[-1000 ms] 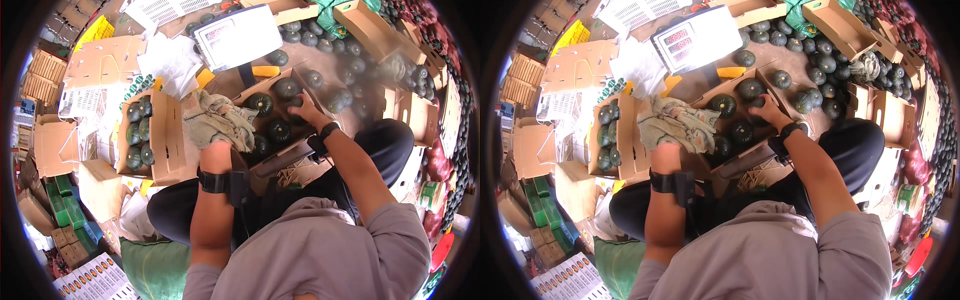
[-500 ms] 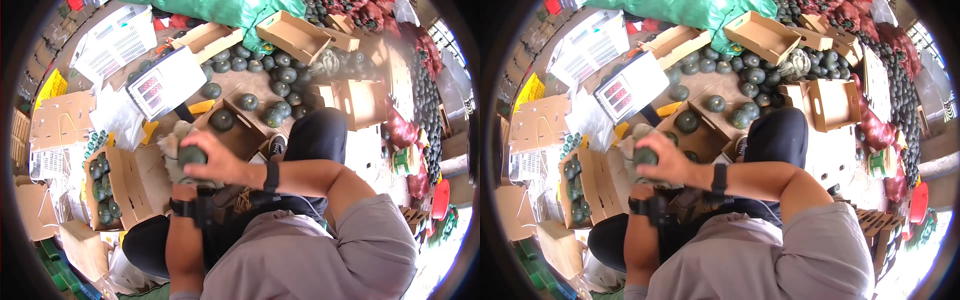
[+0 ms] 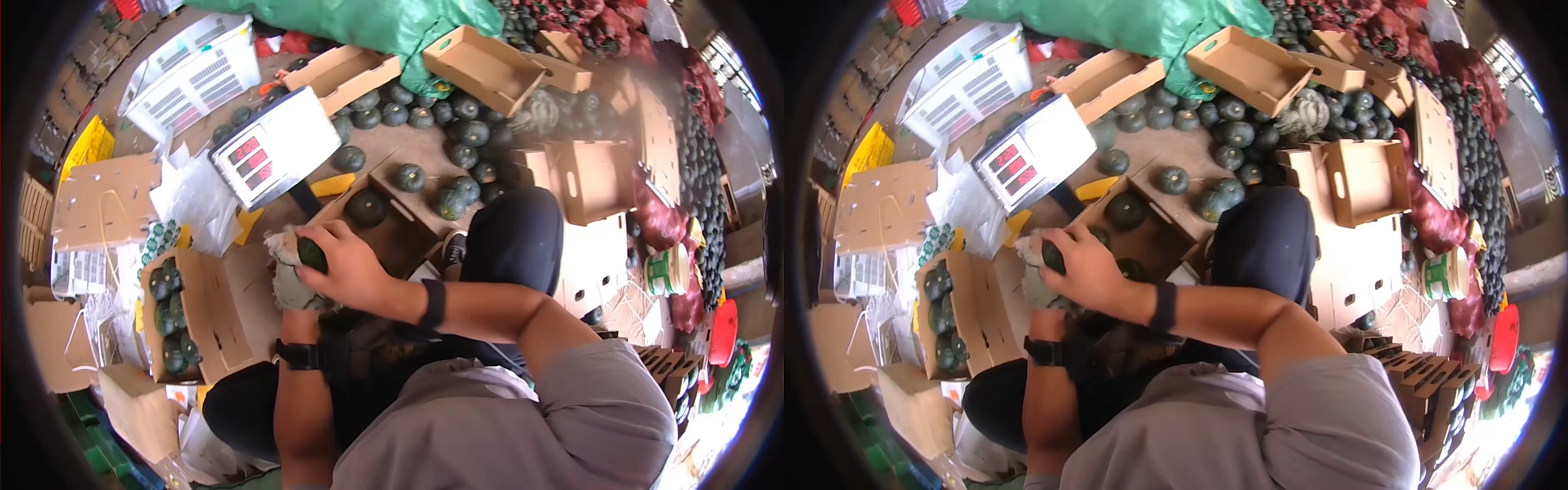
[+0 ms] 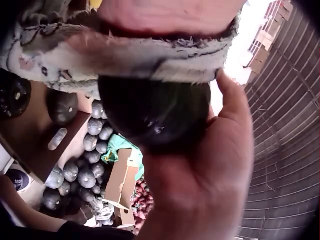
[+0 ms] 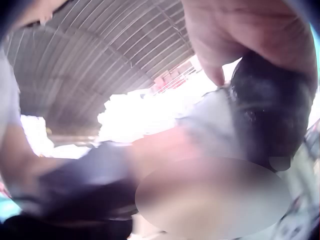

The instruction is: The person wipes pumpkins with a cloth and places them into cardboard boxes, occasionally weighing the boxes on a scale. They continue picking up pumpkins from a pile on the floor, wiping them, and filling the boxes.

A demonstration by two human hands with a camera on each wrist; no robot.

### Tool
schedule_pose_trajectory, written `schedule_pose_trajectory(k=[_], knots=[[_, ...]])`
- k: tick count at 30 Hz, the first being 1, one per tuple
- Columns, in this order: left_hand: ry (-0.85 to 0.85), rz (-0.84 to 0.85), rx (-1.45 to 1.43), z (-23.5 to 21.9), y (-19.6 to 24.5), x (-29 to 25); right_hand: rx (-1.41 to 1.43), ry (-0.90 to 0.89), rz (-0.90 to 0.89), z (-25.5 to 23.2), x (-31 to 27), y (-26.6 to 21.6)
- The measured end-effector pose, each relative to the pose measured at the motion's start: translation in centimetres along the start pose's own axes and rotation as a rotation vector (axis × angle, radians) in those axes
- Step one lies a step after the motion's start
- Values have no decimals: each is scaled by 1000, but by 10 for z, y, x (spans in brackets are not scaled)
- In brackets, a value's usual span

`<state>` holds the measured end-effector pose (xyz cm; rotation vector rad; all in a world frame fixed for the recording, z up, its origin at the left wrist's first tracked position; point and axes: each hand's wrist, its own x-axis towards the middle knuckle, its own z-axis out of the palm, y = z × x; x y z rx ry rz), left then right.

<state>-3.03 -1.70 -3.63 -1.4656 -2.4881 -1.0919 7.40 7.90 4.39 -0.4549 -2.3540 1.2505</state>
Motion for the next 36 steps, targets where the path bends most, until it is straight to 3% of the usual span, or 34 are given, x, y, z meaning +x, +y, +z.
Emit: schedule_pose_trajectory(k=[1, 3, 4, 5, 6, 7, 8, 10, 11, 12, 15, 17, 18, 19, 20, 21, 22, 23, 25, 28, 29, 31, 33, 34, 36], knots=[[-84, -113, -233, -12, -3, -4, -69, -8, -33, -3, -12, -8], [-333, -411, -1036, -21, -18, -7, 164, -185, -243, -21, -9, 4], [-254, -174, -765, -25, -3, -14, 322, -284, -250, -27, 0, 8], [-122, 20, -472, -29, 13, -22, 861, -405, 174, -22, 3, 4], [57, 21, -554, -2, 6, -20, 1071, -298, 257, -11, 4, 10], [102, -153, -998, 6, 11, -12, 1193, -150, 276, 2, -1, 13], [236, -311, -1447, 15, 16, -4, 1035, -19, 105, 16, -2, 28], [307, -397, -1272, -13, 37, 5, 443, -98, -153, -6, 10, 32], [299, -432, -1376, -20, 37, 3, 195, -175, -249, -18, 17, 33], [290, -467, -1481, -25, 34, 0, 167, -245, -246, -36, 20, 14], [18, -335, -2066, -26, -4, -16, 213, -445, -250, -40, 17, 16], [124, -508, -1284, 13, -5, -24, 1072, -458, 356, -12, 5, 22], [172, -433, -1114, 14, 4, -13, 1143, -334, 537, -4, -1, 10], [242, -501, -1543, 8, 10, -10, 1204, -205, 720, 0, -3, 1], [356, -574, -1965, -6, 25, -3, 946, -146, 399, 9, -2, 18], [306, -493, -1635, -8, 26, -1, 682, -87, 90, 16, 0, 37], [373, -527, -1569, -5, 21, -7, 109, -140, -16, 2, 8, 47], [441, -553, -1503, 0, 14, -10, 103, -215, -134, -17, 13, 17], [186, -438, -1016, -14, -11, -17, 91, -288, -284, -29, 10, -1], [197, -725, -1627, 26, -34, -32, 1050, -420, 322, -4, 3, 20], [257, -771, -1690, 14, -14, -21, 1281, -350, 522, 1, -1, 11], [382, -869, -1818, -14, 30, 0, 1094, -151, 503, 16, -2, 34], [352, -637, -1374, -11, 27, -8, 213, -185, -10, -6, 14, 33], [371, -547, -1151, -9, 25, -12, 168, -242, -93, -22, 18, 22], [247, -396, -872, -24, 15, -14, 111, -363, -222, -39, 19, -2]])
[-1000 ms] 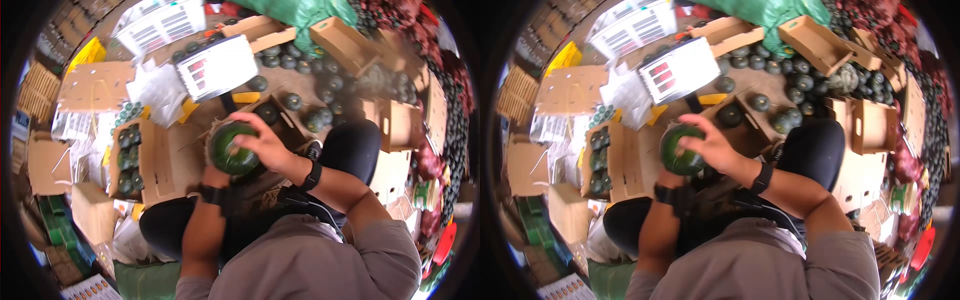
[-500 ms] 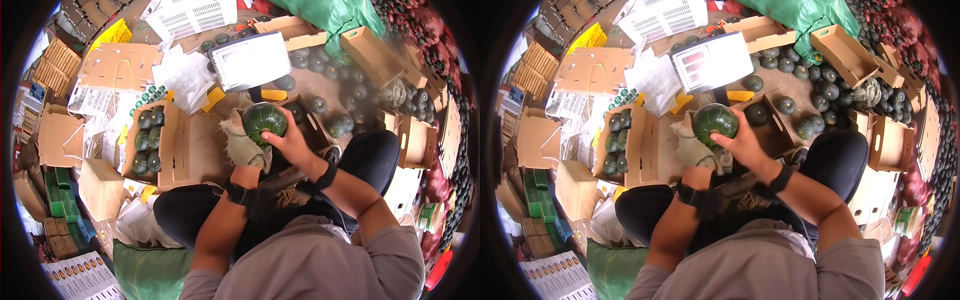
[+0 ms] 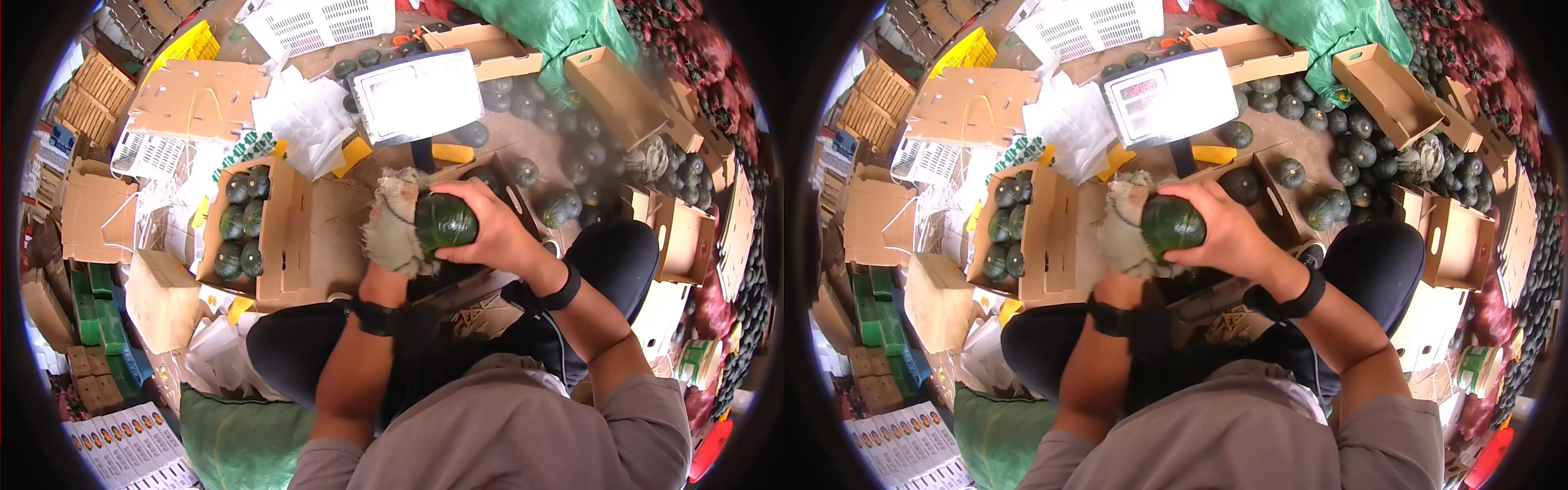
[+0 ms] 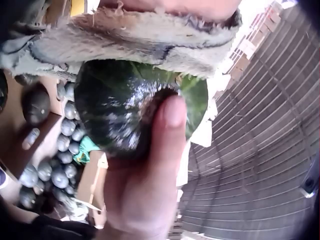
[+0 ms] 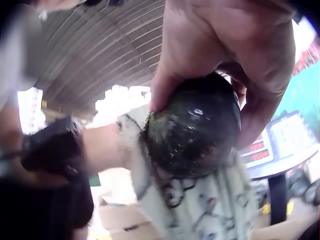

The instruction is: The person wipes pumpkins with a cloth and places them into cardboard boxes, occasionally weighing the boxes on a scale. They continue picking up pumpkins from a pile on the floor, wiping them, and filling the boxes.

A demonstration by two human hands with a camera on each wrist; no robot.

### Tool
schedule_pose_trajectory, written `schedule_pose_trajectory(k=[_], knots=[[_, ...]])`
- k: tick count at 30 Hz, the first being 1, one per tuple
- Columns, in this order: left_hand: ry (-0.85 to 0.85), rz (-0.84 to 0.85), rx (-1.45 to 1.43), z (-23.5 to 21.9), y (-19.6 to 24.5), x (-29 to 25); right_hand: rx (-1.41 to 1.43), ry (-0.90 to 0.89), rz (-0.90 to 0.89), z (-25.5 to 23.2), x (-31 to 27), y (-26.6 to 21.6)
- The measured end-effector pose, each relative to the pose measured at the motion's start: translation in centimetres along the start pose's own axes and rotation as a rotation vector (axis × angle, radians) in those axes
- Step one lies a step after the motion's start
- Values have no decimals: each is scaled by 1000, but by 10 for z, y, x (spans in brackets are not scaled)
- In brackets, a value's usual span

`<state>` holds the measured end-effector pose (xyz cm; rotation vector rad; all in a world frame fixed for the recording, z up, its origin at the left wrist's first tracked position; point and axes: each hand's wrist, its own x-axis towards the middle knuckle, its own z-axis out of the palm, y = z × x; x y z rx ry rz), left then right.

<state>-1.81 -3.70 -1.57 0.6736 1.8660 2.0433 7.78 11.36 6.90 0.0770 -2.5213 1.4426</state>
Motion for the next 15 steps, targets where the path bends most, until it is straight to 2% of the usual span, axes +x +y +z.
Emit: schedule_pose_trajectory(k=[1, 2, 3, 5, 6, 9, 10, 11, 13, 14, 15], knots=[[-32, -45, -86, -3, -10, -1, -27, -71, -47, -1, -3, -5], [-60, -94, -171, -6, -19, -2, 104, -38, -117, 5, -3, 7], [-84, -144, -253, -9, -28, -3, 459, 35, 49, 17, -5, 15], [85, 106, 92, 18, -64, -4, 1157, 181, 389, 43, -5, 24], [69, -14, -198, 23, -48, -3, 991, 296, 423, 48, -1, 26], [115, -383, -1037, 23, -8, -5, 283, 240, 128, 27, 7, 30], [133, -367, -840, 15, -14, -2, 20, 147, 8, 18, 4, 27], [37, -357, -831, 7, -3, -3, 30, 146, -16, 15, 3, 18], [-80, -427, -1041, -7, 3, 4, 54, 136, -59, 17, -2, 2], [-61, -378, -1040, -9, -21, 5, 130, 168, -79, 24, 0, 13], [-47, -324, -1037, -9, -64, 8, 260, 197, 7, 34, 2, 24]])
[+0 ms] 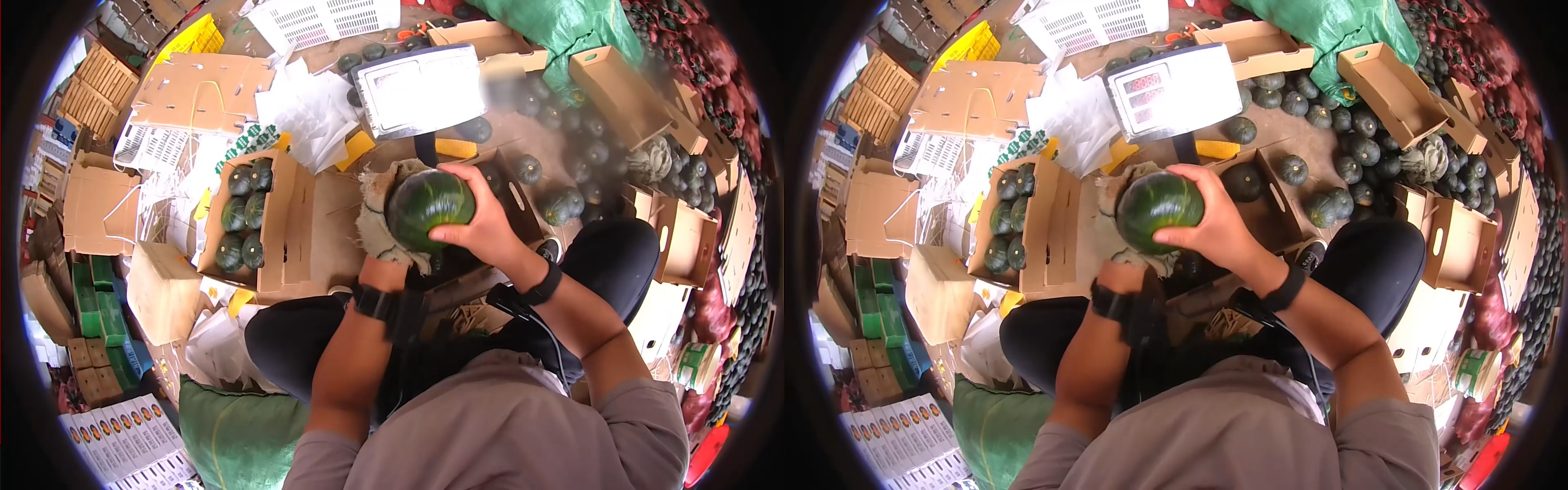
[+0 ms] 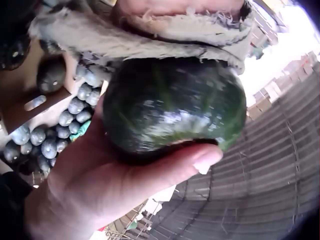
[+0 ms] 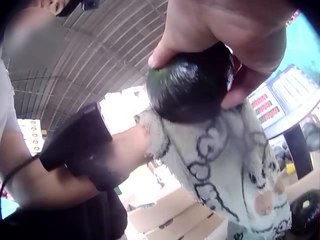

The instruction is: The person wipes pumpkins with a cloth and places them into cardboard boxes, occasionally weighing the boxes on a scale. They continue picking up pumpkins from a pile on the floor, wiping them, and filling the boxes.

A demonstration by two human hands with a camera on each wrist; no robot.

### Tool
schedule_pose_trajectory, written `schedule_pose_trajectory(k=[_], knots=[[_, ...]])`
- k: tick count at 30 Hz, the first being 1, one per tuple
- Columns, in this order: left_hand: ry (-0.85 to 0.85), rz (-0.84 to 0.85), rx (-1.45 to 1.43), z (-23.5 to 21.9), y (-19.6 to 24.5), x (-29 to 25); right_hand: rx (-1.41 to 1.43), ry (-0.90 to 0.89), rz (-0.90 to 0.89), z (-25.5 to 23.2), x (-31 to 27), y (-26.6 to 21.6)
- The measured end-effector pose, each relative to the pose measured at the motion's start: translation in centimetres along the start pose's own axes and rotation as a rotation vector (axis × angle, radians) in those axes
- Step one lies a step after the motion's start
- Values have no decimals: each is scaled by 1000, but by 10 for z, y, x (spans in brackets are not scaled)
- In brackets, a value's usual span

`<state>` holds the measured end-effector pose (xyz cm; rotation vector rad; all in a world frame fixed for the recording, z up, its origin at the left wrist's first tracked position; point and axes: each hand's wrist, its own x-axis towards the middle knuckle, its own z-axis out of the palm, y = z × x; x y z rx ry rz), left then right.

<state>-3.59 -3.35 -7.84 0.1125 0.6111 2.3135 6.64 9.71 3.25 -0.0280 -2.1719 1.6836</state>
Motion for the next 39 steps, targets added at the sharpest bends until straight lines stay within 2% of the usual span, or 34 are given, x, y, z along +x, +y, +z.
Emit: schedule_pose_trajectory(k=[2, 3, 6, 8, 9, 10, 11, 13, 14, 17, 18, 20, 23, 25, 27, 29, 32, 33, 34, 36, 37, 39], knots=[[56, 83, -3, 5, -13, 5, 232, 85, 184, 12, -1, 27], [129, 117, -15, 45, -9, -3, -225, 195, 96, 15, -3, 33], [168, -14, -58, 59, -16, -8, -478, 205, -105, 17, -18, 36], [44, -42, 109, 54, -13, -11, -388, 123, 50, 16, -26, 25], [77, -27, 76, 52, -13, -8, -343, 81, 126, 15, -28, 17], [58, 42, 285, 50, -11, -7, -299, 38, 201, 13, -31, 14], [41, 111, 494, 47, -7, -6, -242, 28, 160, 13, -34, 16], [-16, 3, 137, 39, -4, -5, 133, -13, 248, 14, -40, 16], [102, -8, 96, 47, -1, -6, 319, -36, 293, 12, -40, 12], [448, -14, 17, 71, 4, -9, 808, -251, 582, -13, -29, 6], [492, 37, 125, 66, 2, -6, 875, -211, 654, -16, -26, 13], [569, 141, 342, 50, -6, 0, 887, -84, 854, -20, -12, 27], [735, 120, 492, 76, 5, -5, 675, -73, 886, -31, -13, 60], [746, 104, 702, 90, 14, -9, 768, -88, 825, -31, -20, 49], [710, 67, 635, 87, 12, -8, 771, -103, 732, -31, -25, 36], [625, 22, 294, 75, 3, -3, 687, -127, 604, -30, -25, 28], [311, 125, 528, 77, -16, -4, 533, -17, 517, -37, -19, 28], [227, 198, 747, 68, -24, -1, 412, 42, 481, -38, -18, 29], [158, 291, 957, 60, -31, 2, 107, 28, 329, -40, -17, 29], [29, 462, 1137, 67, -35, -1, -490, -6, 18, -40, -18, 26], [14, 518, 1233, 69, -33, -7, -581, 0, 11, -34, -22, 22], [-3, 359, 1072, 54, -36, -1, -696, -12, 11, -27, -25, 18]])
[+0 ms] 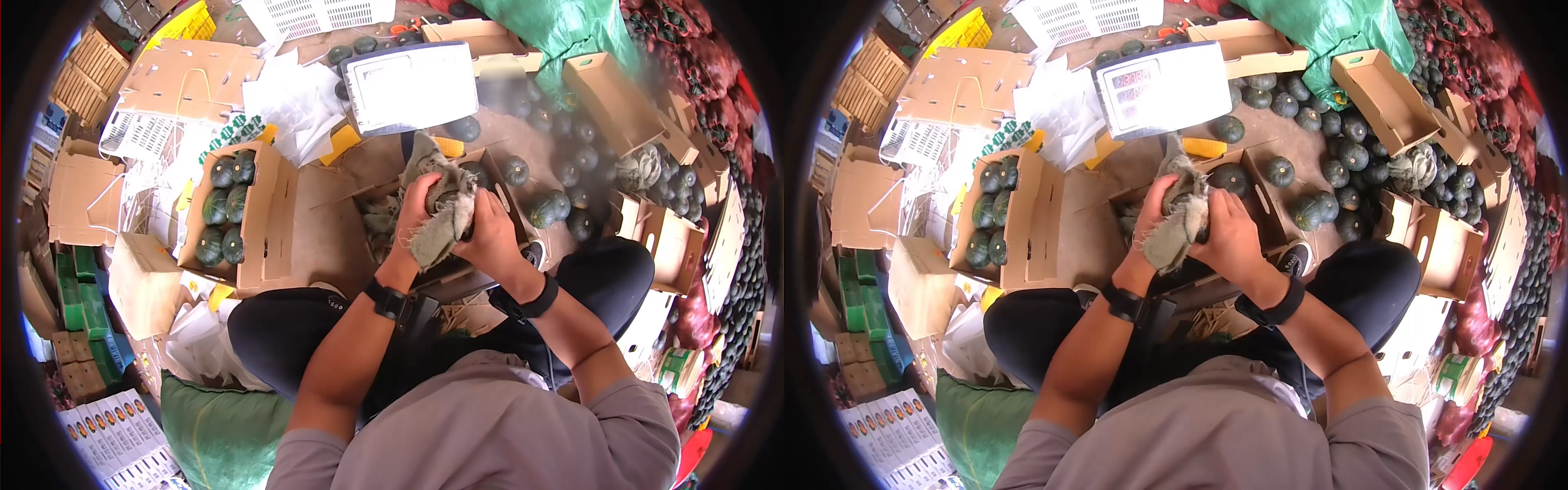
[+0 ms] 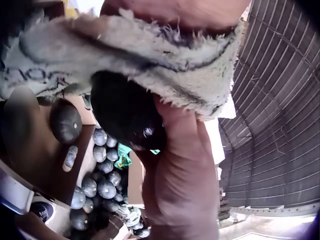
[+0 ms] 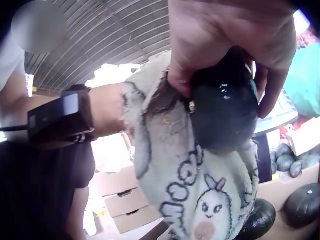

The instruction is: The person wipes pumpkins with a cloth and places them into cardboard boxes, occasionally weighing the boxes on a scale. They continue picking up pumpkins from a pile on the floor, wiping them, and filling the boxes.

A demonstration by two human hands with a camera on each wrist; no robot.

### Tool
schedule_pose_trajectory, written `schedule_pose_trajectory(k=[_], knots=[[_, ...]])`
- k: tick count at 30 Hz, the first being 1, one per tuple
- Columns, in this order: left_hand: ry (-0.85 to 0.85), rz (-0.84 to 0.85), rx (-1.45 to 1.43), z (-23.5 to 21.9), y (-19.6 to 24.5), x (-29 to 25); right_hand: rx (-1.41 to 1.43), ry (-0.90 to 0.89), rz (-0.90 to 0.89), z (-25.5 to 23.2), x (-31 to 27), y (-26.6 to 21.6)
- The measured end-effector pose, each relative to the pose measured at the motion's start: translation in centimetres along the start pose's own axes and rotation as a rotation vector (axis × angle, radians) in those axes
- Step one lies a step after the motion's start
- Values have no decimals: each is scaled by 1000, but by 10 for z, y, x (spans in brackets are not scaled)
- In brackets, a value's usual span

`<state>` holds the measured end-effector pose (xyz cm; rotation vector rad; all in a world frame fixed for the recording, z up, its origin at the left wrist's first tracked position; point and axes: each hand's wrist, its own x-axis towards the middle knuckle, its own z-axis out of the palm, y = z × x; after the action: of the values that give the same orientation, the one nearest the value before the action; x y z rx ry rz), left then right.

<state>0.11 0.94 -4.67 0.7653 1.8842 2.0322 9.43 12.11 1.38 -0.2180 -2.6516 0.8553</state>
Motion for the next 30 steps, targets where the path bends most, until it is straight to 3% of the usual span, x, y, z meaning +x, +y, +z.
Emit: schedule_pose_trajectory(k=[3, 4, 6, 9, 11, 12, 13, 15, 16, 19, 22, 24, 25, 27, 30], knots=[[-60, 48, -26, -10, -8, 13, 61, -49, -101, -7, 2, -6], [-103, 100, 125, -16, -8, 17, 125, -80, -155, -10, 4, -3], [-251, 282, 806, -38, 12, 21, 361, -245, -176, -18, 9, 10], [53, -446, 678, -35, 49, 21, 909, -258, 178, -10, 10, 35], [40, -346, -27, -56, 41, -1, 738, -134, 251, 2, 10, 74], [30, -330, -275, -65, 48, -11, 385, -121, 307, 5, 7, 89], [13, -309, -320, -76, 56, -23, 31, -104, 354, 8, 2, 103], [-19, -273, -186, -103, 70, -45, 209, -129, 499, 27, -19, 145], [-29, -258, 20, -119, 76, -60, 296, -144, 571, 39, -31, 167], [-66, -255, 614, -152, 89, -98, 154, -198, 657, 78, -62, 229], [-78, -246, 909, -167, 90, -121, -403, -236, 618, 93, -44, 197], [-84, -225, 998, -167, 89, -127, -472, -79, 387, 91, -15, 131], [-82, -205, 1031, -164, 87, -126, -372, -154, 438, 98, 3, 107], [-87, -152, 1077, -160, 83, -120, -264, -222, 262, 137, 19, 100], [-85, -66, 1120, -148, 81, -110, -334, -290, 253, 169, 29, 93]])
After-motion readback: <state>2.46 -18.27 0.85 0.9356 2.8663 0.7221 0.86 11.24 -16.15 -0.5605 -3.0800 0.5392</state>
